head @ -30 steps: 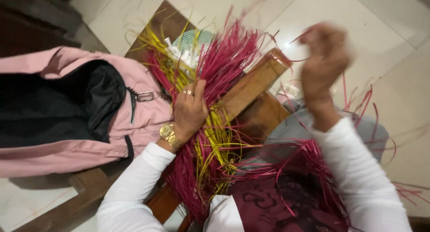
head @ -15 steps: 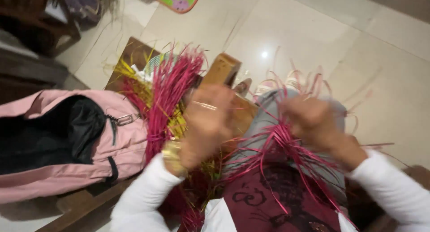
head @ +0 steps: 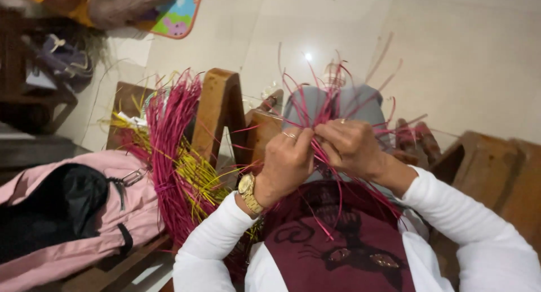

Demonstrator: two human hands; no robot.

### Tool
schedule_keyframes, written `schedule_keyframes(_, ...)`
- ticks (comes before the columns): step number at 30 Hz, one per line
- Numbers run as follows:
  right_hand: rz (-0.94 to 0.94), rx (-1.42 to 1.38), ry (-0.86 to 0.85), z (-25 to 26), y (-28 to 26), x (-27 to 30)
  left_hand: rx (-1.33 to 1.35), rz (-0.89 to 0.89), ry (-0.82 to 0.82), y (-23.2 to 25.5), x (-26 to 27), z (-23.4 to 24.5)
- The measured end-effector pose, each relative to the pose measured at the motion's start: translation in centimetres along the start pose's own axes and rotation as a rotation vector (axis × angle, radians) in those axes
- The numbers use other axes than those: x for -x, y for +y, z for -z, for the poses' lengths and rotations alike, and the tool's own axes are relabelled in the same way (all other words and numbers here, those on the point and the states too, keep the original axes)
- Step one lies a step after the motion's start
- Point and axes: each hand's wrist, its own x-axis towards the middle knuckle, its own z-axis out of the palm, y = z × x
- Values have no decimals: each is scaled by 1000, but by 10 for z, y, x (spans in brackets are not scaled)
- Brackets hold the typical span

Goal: Hand-weaving colored flexible strands into a patterned structure

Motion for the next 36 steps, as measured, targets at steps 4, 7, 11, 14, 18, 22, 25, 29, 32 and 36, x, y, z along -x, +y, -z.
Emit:
schedule_keyframes(4, -42, -2, 35, -1, 18, 14, -139, 9, 35, -9, -7, -1)
schedule_keyframes(7, -94, 50, 59, 14, 36, 14, -189, 80, 92, -31, -9, 8)
schedule_keyframes(11, -168, 233, 89, 38, 66, 13, -317, 214, 143, -87, 27, 4)
schedule_keyframes(14, -285, 196, 88, 31, 99, 27, -258, 251, 106, -82, 25, 21)
schedule_keyframes(18, -277, 283, 152, 38, 126, 27, -296, 300, 88, -73, 29, 26)
schedule_keyframes(22, -297, 443, 254, 45, 153, 32, -270, 357, 24, -73, 42, 24)
schedule_keyframes(25, -227, 718, 295, 49, 149, 24, -59, 609, -101, -59, 44, 22)
schedule_keyframes(29, 135, 748, 218, -111, 215, 105, 807, 1082, -118, -17, 38, 9)
schedule_keyframes(32, 470, 5, 409, -3, 2, -14, 1416, 1252, -52, 3, 37, -3)
schedule_keyframes(36, 466, 46, 394, -37, 5, 21, 1596, 1225, -85, 3, 51, -7)
